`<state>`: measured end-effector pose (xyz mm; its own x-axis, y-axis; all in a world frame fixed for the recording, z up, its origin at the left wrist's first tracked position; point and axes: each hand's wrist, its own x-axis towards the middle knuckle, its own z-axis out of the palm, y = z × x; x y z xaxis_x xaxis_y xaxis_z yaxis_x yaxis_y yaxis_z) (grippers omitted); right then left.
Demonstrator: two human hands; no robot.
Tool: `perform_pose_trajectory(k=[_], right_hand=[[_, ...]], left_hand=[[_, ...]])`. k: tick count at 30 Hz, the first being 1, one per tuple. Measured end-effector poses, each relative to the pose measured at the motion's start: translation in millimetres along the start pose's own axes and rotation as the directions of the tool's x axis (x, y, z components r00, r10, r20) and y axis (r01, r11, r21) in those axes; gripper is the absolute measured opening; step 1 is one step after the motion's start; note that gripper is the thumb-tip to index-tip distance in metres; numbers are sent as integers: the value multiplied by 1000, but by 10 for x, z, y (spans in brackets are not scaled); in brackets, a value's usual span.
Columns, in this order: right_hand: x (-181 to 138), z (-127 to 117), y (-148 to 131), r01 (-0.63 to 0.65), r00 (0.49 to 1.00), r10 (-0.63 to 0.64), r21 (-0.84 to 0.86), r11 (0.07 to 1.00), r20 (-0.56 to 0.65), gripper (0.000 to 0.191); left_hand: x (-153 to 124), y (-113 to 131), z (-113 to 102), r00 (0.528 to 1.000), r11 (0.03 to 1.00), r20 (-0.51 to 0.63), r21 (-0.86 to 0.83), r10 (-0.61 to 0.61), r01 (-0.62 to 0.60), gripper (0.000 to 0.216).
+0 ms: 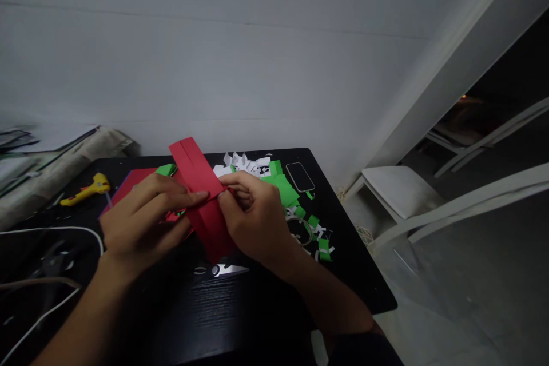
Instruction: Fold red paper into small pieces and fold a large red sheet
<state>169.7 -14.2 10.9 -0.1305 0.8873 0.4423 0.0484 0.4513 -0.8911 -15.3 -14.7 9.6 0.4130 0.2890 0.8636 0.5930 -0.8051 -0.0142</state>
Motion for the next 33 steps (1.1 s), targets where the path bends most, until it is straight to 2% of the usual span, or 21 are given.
perform_pose_trajectory(k=[5,13,20,25,29,33], right_hand=[[-18,-5,-28,71,994,-82,-129,989,-76,16],[6,-35,17,119,990,-133,-206,971,-54,13],[4,-58,47,165,981,-190,-358,919,-36,15],[14,-65,51,162,984,-178,-343,925,-16,15],[30,-53,69,159,982,-181,-300,941,-47,13],[39,-28,114,185,972,-226,-378,907,-66,15]], left_hand=[[-8,-2,2,1000,1000,16,10,-17,17,26],[40,18,4,987,995,141,74,-75,65,20],[18,24,48,985,995,146,47,-89,83,25],[2,24,59,988,996,129,39,-85,81,23],[-17,39,27,968,968,138,-113,-209,225,31],[-9,74,26,909,873,179,-260,-376,412,32]])
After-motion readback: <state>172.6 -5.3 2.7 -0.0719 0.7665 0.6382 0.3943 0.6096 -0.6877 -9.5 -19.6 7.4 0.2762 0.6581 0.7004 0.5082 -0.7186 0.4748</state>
